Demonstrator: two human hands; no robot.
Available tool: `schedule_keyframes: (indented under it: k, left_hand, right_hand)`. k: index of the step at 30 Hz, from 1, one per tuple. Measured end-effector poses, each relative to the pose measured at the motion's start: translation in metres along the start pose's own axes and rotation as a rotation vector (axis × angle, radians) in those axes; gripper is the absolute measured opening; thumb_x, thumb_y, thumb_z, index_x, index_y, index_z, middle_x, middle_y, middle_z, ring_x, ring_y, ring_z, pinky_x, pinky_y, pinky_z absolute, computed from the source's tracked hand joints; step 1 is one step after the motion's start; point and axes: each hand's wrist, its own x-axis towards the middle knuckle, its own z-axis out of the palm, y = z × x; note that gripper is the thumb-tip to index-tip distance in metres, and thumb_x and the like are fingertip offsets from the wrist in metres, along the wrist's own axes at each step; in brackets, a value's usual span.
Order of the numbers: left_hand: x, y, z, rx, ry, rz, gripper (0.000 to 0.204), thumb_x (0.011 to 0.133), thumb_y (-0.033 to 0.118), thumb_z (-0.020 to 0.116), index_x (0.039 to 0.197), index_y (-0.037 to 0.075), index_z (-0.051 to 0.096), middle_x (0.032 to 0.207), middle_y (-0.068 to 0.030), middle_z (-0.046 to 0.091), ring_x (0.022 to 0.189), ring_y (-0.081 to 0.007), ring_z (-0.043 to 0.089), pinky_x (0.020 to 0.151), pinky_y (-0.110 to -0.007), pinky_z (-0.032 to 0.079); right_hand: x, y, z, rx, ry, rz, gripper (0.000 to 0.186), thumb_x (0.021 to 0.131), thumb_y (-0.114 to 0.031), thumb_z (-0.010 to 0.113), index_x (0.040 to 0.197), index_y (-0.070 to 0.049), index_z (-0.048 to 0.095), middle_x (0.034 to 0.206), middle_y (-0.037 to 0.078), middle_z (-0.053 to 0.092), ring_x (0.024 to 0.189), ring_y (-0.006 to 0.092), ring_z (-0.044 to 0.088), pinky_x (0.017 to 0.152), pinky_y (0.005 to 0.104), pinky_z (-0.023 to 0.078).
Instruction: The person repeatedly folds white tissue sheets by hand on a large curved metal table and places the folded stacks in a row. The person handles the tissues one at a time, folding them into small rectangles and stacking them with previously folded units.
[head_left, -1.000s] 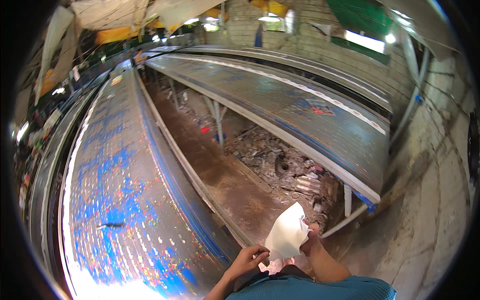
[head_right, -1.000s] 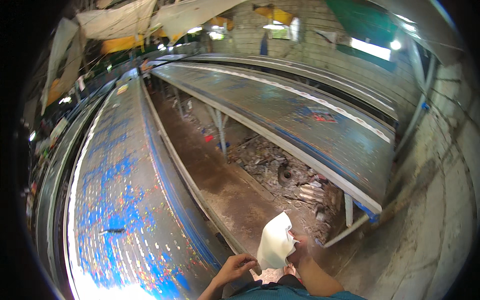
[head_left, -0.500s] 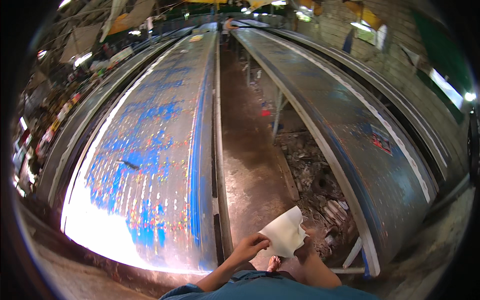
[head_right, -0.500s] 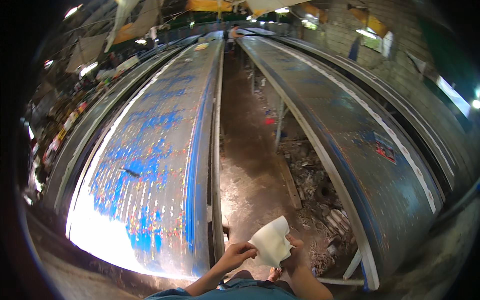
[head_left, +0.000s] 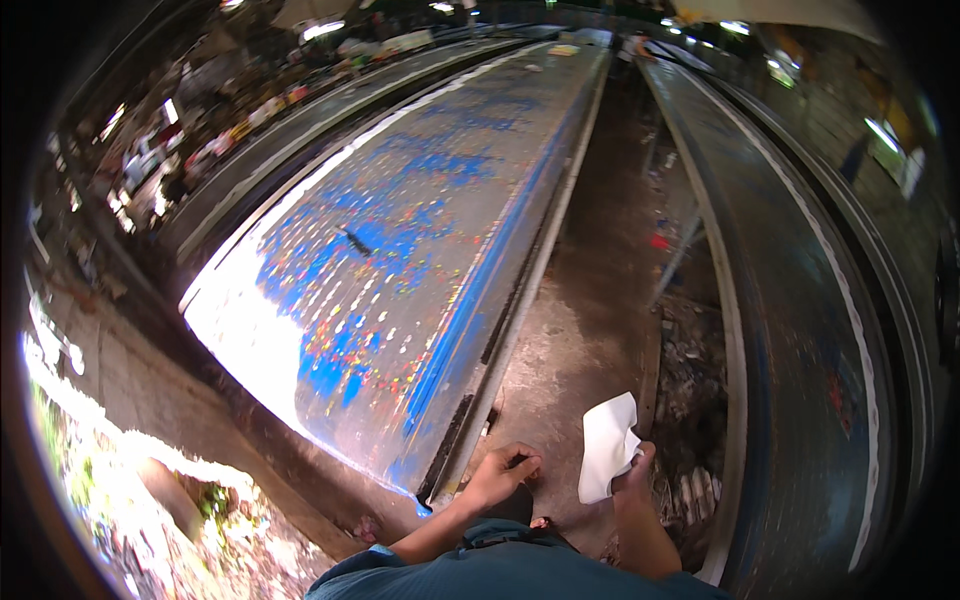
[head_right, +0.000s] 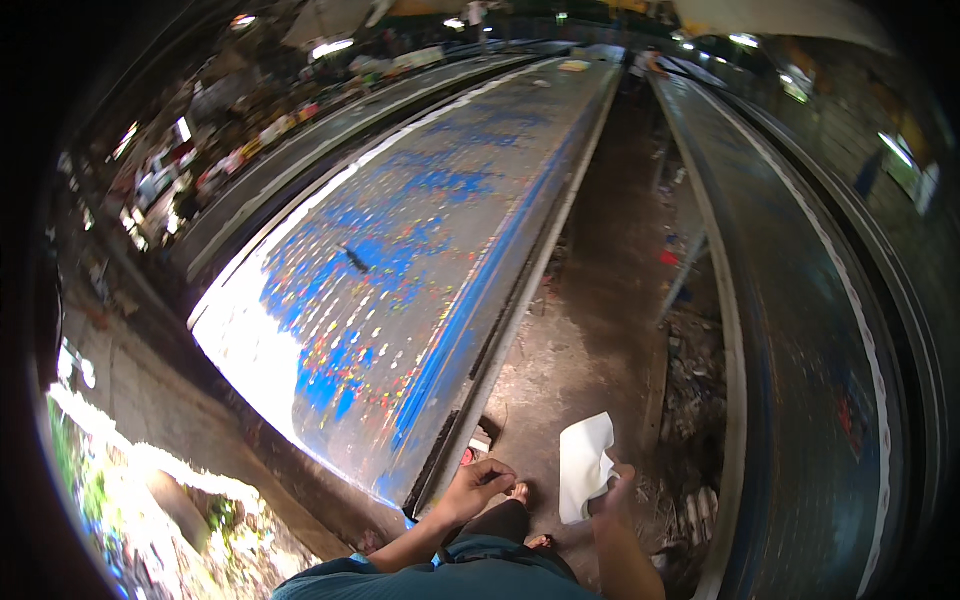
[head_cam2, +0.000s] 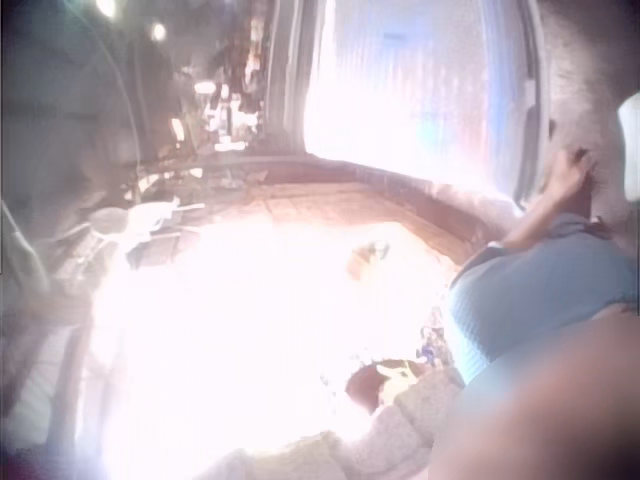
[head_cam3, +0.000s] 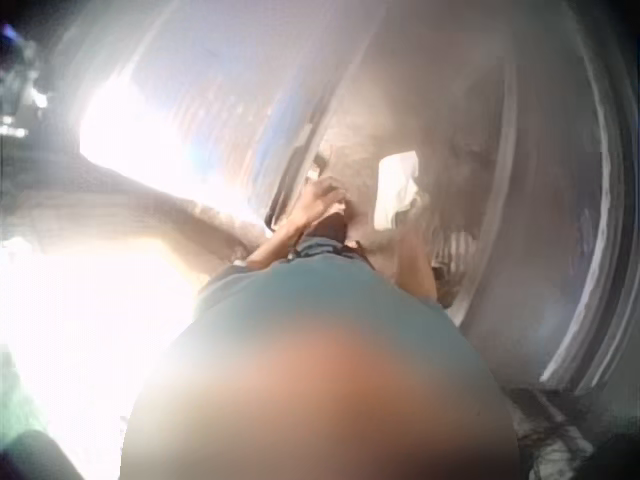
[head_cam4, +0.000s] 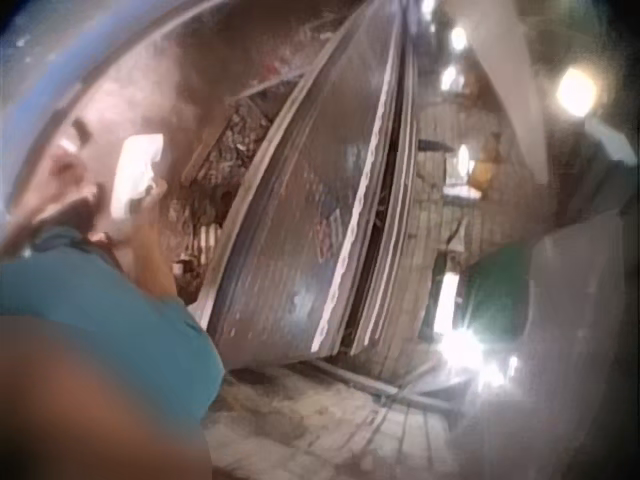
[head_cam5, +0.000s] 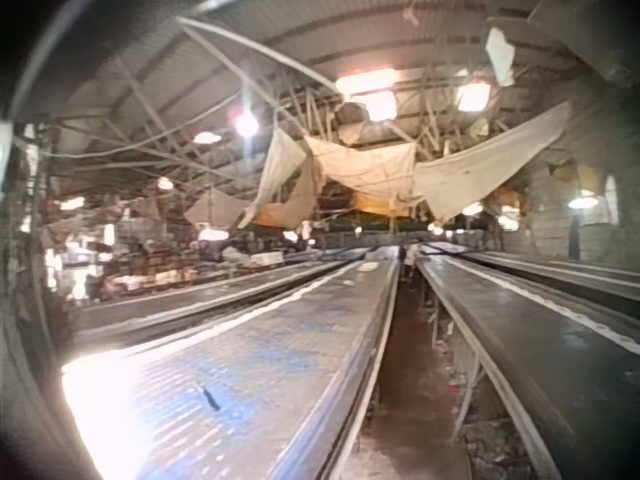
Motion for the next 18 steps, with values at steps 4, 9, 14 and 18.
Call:
schedule_keyframes:
  k: [4,9,14,18]
  left_hand:
    - [0.0,0.0,-0.02,-0.007,0.22,0.053,0.017,0.096,0.012,0.059,0.099,-0.004,0.063,0.086,-0.006,0.065,0.081,-0.0127,0.062,0.076,-0.027,0.05]
    - [0.007,0.001,-0.043,-0.168,0.405,0.045,0.025,0.098,0.021,0.057,0.099,-0.004,0.063,0.087,-0.0063,0.066,0.081,-0.0134,0.062,0.077,-0.028,0.05]
    - [0.027,-0.009,-0.078,-0.308,0.666,0.158,0.036,0.102,0.03,0.049,0.102,-0.003,0.06,0.085,-0.0077,0.065,0.081,-0.0149,0.062,0.077,-0.03,0.049]
    - [0.045,-0.027,-0.114,-0.48,0.978,0.257,0.029,0.102,0.026,0.049,0.112,0.0,0.051,0.087,-0.008,0.062,0.08,-0.0167,0.06,0.078,-0.032,0.049]
  right_hand:
    - [0.078,-0.016,0.047,0.095,-0.256,0.136,0.054,0.085,-0.039,0.044,0.121,-0.001,0.058,0.109,0.01,0.065,0.098,0.0236,0.064,0.087,0.038,0.052]
    - [0.187,-0.053,0.163,-0.165,-0.365,-0.106,0.047,0.085,-0.029,0.044,0.117,0.001,0.06,0.104,0.011,0.067,0.094,0.0252,0.066,0.082,0.0376,0.054]
    - [0.249,-0.004,0.291,-0.115,-0.83,0.146,0.031,0.082,-0.007,0.063,0.112,0.001,0.063,0.098,0.008,0.067,0.083,0.0183,0.065,0.075,0.0317,0.052]
    - [0.242,0.108,0.334,-0.462,-1.2,0.443,0.016,0.087,-0.013,0.065,0.1,-0.004,0.064,0.086,-0.001,0.062,0.074,0.0072,0.057,0.067,0.0229,0.046]
